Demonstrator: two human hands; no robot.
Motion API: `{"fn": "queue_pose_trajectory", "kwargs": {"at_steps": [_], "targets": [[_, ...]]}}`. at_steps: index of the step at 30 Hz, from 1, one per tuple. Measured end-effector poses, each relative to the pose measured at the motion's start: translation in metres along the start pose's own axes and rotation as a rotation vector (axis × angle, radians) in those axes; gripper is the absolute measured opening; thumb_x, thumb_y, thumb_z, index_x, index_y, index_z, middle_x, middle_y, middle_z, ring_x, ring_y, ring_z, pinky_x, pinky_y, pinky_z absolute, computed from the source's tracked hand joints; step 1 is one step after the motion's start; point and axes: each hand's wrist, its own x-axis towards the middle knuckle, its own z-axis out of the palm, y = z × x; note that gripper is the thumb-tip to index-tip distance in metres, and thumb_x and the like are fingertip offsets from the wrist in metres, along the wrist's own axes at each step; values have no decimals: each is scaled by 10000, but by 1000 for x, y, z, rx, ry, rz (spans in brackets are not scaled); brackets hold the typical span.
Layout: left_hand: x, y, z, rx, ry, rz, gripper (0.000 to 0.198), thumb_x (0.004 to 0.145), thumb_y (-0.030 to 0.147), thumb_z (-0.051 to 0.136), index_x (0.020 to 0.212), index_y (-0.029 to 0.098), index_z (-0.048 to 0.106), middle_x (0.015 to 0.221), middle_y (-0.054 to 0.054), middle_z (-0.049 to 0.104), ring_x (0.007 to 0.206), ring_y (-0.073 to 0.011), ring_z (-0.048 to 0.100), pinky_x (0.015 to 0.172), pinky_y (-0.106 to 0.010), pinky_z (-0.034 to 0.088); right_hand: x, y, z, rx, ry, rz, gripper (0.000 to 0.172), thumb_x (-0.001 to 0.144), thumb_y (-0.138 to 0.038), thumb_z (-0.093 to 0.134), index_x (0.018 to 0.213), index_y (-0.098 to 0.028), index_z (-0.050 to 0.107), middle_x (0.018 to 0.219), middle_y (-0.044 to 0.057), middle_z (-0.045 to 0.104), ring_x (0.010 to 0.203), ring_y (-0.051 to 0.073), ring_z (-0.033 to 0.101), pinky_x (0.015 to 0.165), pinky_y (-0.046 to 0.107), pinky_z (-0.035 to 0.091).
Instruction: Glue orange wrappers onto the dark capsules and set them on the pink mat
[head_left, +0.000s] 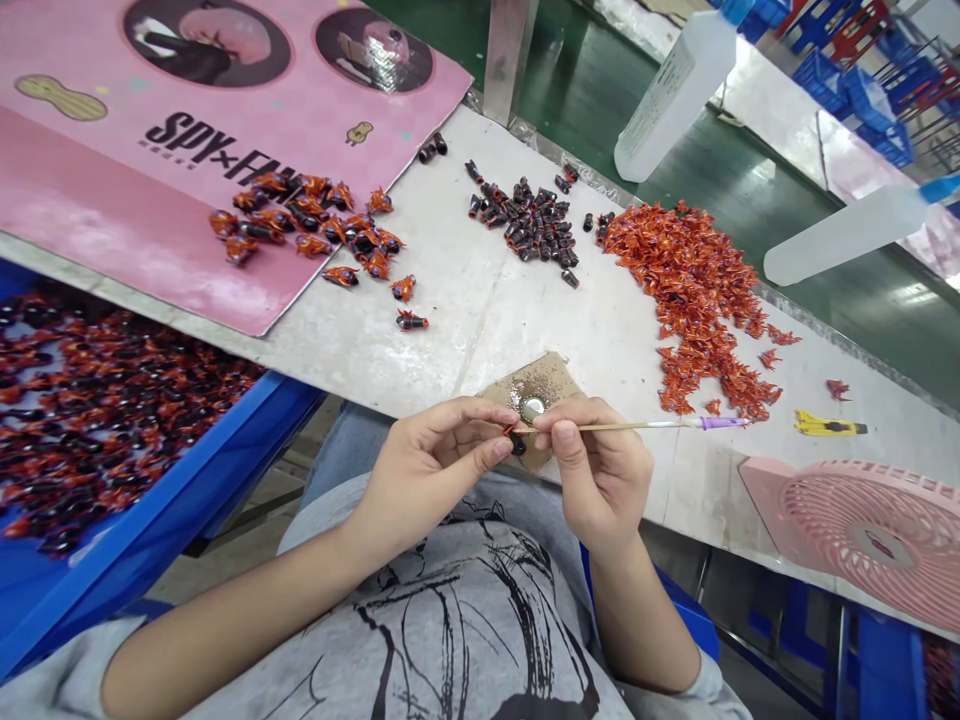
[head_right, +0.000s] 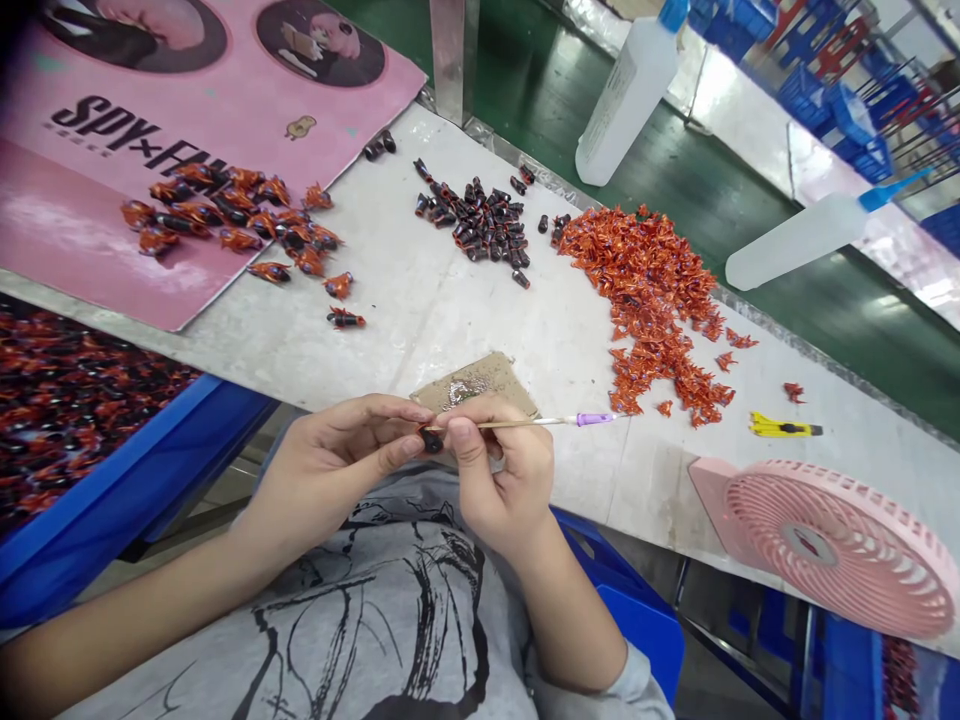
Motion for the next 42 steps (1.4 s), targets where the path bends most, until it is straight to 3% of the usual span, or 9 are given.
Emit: {"fn": "queue_pose_trajectory", "kwargs": {"at_steps": [5,15,21,26,30,33,35,39,42], "targets": [[-1,1,1,-19,-4,23,141,729,214,833,845,197,754,858,-23,801,777,-152,756,742,-226,623,0,0,-2,40,-37,-26,188,1003,-207,482,938,-200,659,784,20,647,705,136,614,622,269,488],[-2,2,3,8,-5,21,178,709,253,852,842,190,751,870,-46,805,797,-191,765,760,-282,643,-3,1,-3,4,-47,-64,195,1009,-223,469,944,-210,653,802,32,648,719,148,609,636,293,497],[-4,5,4,3,-21,12,160,721,246,843,853,195,769,874,-52,810,831,-205,767,795,-306,640,-3,-1,-9,8,177,-96,222,1005,-318,506,911,-219,682,727,38,658,666,163,628,537,290,475],[-4,5,3,7,-18,27,124,716,208,839,826,215,782,866,-40,810,826,-184,760,785,-263,626,-1,7,-48,-46,410,-183,200,992,-368,535,950,-225,669,788,41,744,478,126,589,409,256,394],[-2,3,3,21,-16,47,111,717,239,845,809,229,783,866,-43,808,839,-185,758,804,-255,621,-6,23,-100,-340,507,-177,265,1014,-411,465,885,-211,580,776,34,738,465,123,609,423,239,376],[3,1,7,39,-13,60,122,707,274,854,795,231,781,875,-53,803,852,-207,758,802,-280,629,-16,36,-133,-554,439,-78,266,1037,-349,395,911,-202,577,748,30,723,511,131,648,457,239,408],[7,1,11,63,-16,56,136,703,306,855,790,231,782,878,-58,801,852,-216,759,783,-282,633,-21,43,-144,-677,339,-16,240,1009,-339,447,927,-200,625,773,46,731,625,170,697,541,281,493],[17,4,26,75,-38,40,173,702,359,852,784,223,784,861,-65,801,826,-214,760,765,-265,634,-22,56,-148,-825,172,31,153,891,-344,633,956,-217,689,902,87,748,856,251,709,768,403,574],[23,8,40,45,-55,39,174,680,337,867,768,212,784,822,-73,800,796,-216,761,746,-262,635,-15,64,-147,-865,71,30,127,901,-314,624,934,-222,704,921,90,744,867,243,701,796,403,579]]}}
